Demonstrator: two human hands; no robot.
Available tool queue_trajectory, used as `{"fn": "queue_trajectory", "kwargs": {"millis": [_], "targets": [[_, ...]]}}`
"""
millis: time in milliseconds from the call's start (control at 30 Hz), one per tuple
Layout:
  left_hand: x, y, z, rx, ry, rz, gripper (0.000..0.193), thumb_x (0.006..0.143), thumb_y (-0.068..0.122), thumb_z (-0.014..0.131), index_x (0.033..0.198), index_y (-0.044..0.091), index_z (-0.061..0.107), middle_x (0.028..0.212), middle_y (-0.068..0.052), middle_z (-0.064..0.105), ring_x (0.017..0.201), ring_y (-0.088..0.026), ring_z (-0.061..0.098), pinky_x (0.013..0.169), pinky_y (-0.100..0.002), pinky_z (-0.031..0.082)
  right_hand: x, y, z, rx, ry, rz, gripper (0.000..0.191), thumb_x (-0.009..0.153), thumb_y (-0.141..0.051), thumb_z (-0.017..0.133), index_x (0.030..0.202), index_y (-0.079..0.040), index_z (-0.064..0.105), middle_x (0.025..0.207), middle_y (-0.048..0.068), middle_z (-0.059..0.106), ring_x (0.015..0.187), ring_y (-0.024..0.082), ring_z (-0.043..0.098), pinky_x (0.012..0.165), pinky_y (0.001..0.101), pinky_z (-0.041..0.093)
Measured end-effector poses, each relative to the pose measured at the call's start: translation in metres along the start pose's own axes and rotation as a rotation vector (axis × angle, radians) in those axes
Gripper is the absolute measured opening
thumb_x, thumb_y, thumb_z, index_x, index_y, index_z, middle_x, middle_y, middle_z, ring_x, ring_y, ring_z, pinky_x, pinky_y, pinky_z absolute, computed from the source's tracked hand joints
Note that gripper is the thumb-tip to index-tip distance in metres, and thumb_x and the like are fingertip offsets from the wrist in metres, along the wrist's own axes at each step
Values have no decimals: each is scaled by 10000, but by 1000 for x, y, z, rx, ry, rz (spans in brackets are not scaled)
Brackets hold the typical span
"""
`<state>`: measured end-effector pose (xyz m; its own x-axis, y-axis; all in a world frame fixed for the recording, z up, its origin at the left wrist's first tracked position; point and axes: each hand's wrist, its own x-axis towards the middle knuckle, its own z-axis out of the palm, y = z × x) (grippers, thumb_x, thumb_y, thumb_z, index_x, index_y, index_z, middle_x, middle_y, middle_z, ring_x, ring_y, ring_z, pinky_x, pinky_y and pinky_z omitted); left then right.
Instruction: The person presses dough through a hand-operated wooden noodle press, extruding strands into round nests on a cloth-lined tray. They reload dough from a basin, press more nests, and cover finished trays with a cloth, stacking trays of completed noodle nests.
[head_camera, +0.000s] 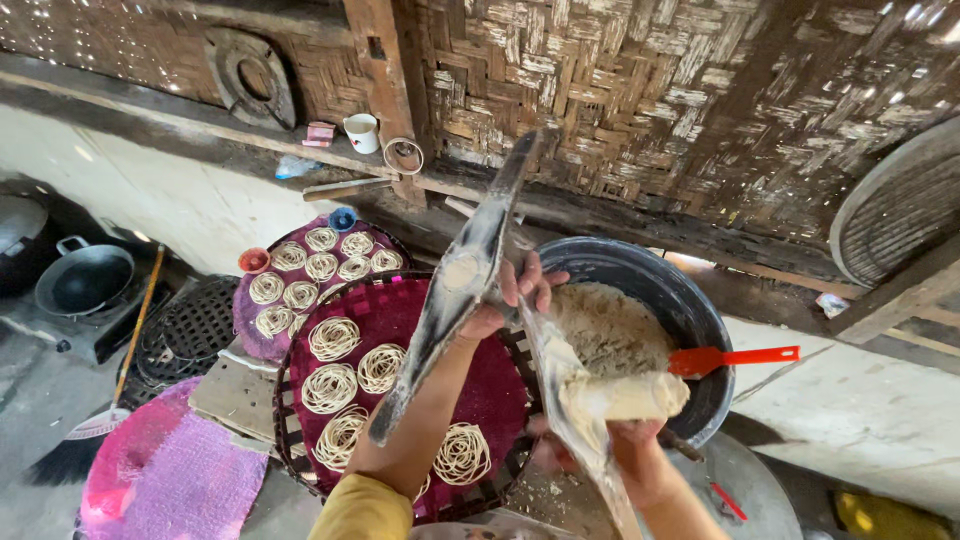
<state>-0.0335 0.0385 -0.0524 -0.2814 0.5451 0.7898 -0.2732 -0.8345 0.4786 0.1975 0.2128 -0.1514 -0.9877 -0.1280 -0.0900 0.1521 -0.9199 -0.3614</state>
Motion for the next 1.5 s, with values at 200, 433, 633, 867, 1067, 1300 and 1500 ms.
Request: {"fn": "queue_trajectory", "kwargs": {"millis": [200, 433, 633, 867, 1067, 1300, 1500], "targets": [[-25, 44, 33, 272, 251, -302, 952, 572, 224, 1005, 1386, 376, 537, 1487, 130, 490, 1392, -207, 517, 919, -479, 585, -2, -15, 17, -273, -441, 141, 926, 942, -555, 668, 1529, 48, 284, 1008, 71, 697, 553, 148, 587, 359, 202, 338], [-79, 29, 21, 1718, -2, -491, 480, 690, 325, 849, 1106, 115, 733, 1124, -158, 696, 1144, -340, 640, 1105, -446, 471, 4, -57, 29, -1093, 37, -411, 1092, 897, -303, 798, 1746, -77, 151, 766, 197, 646, 608, 212, 608, 473, 286, 478], [-87, 29, 13, 1857, -60, -352, 234, 649, 245, 792, 812, 93, 723, 613, -95, 616, 596, -254, 654, 1291, -491, 329, 3, -35, 83, -2246, 37, -907, 1081, 675, -305, 838, 1497, 111, 274, 1329, 394, 527, 1048, 500, 646, 804, 523, 563], [-94, 16, 25, 1756, -12, -279, 241, 640, 232, 782, 828, 89, 738, 604, -101, 631, 564, -264, 648, 1258, -500, 351, -1, -10, 80, -2325, 42, -840, 1070, 629, -337, 865, 1441, 74, 302, 1304, 393, 514, 1035, 561, 616, 785, 552, 548], [-126, -9, 13, 1683, 93, -176, 267, 668, 231, 759, 887, 79, 734, 717, -131, 675, 725, -294, 701, 1238, -467, 422, 12, 3, 42, -2274, 44, -779, 1134, 631, -316, 849, 1508, 55, 232, 1340, 387, 490, 1126, 545, 584, 864, 542, 539], [-118, -8, -1, 1594, 243, -496, 351, 732, 293, 786, 967, 36, 744, 989, -176, 737, 963, -357, 710, 976, -415, 584, 6, -55, -8, -1124, -240, 169, 1027, 914, -274, 780, 1652, 18, 128, 1663, 213, 346, 1490, 338, 363, 1115, 512, 336], [-48, 58, 0, -145, -3, -289, 1223, 775, 278, 872, 1680, 298, 50, 1768, -81, 74, 1574, -355, 202, 1284, -664, 196, -2, -41, -60, -456, -181, 658, 757, 981, -416, 610, 1594, -126, 275, 1399, 229, 510, 1187, 390, 552, 950, 530, 458]]}}
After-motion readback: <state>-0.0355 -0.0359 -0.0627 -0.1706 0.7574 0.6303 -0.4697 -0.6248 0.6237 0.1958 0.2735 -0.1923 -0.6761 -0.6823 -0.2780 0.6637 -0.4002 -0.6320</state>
